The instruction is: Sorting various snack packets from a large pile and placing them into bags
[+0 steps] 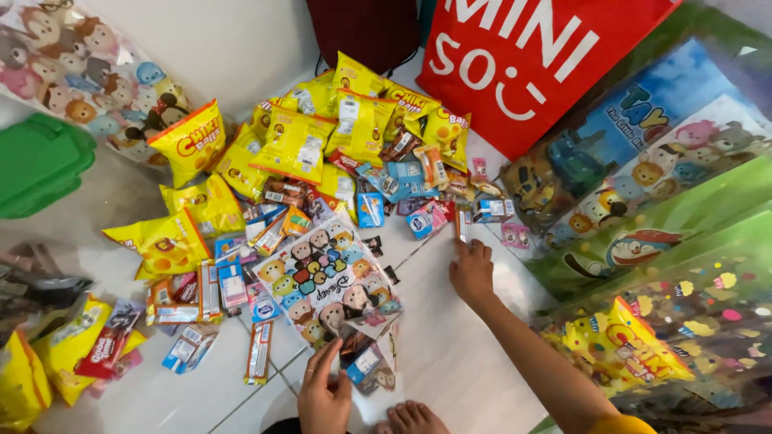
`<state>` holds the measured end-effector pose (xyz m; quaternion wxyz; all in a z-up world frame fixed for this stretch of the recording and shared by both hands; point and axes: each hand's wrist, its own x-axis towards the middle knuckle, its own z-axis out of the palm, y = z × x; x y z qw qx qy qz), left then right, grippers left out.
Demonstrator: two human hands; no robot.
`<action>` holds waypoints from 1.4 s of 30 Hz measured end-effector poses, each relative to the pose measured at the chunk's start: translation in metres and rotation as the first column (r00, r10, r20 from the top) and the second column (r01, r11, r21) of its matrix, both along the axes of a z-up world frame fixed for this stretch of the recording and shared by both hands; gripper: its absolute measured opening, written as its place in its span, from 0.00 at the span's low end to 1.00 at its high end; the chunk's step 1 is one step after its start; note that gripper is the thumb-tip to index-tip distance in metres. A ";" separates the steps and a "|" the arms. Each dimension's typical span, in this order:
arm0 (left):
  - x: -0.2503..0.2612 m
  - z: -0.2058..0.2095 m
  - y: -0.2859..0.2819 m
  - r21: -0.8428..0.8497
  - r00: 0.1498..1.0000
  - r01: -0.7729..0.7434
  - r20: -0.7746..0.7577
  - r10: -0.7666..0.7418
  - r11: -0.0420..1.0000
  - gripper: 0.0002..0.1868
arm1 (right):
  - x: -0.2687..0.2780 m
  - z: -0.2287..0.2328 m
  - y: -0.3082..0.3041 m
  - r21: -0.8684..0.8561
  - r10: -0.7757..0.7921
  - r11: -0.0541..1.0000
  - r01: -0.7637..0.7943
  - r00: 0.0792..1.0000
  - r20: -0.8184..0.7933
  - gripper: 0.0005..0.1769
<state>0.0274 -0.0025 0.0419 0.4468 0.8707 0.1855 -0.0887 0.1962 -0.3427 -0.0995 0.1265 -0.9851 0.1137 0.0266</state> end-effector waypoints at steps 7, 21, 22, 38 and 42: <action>0.000 0.013 -0.001 -0.008 0.997 0.053 0.051 -0.052 0.999 0.29 | -0.089 0.028 0.019 -0.170 0.038 0.984 -0.044 0.998 -0.043 0.31; -0.012 0.028 0.004 0.021 0.987 0.069 0.147 -0.071 0.997 0.26 | -0.076 0.117 0.045 0.872 -0.089 0.187 0.452 0.892 -0.443 0.19; -0.012 0.028 0.004 0.020 0.988 0.060 0.141 -0.062 0.998 0.26 | -0.081 0.133 0.058 0.869 -0.081 0.191 0.455 0.890 -0.449 0.19; -0.018 0.018 0.006 0.049 0.978 0.001 0.210 -0.011 0.999 0.28 | -0.099 0.144 0.173 0.239 0.649 0.681 -0.693 0.721 0.243 0.15; -0.019 0.004 0.004 0.068 0.970 0.010 0.240 -0.026 0.998 0.31 | -0.097 0.128 0.166 -0.021 0.735 0.652 -0.758 0.625 0.263 0.14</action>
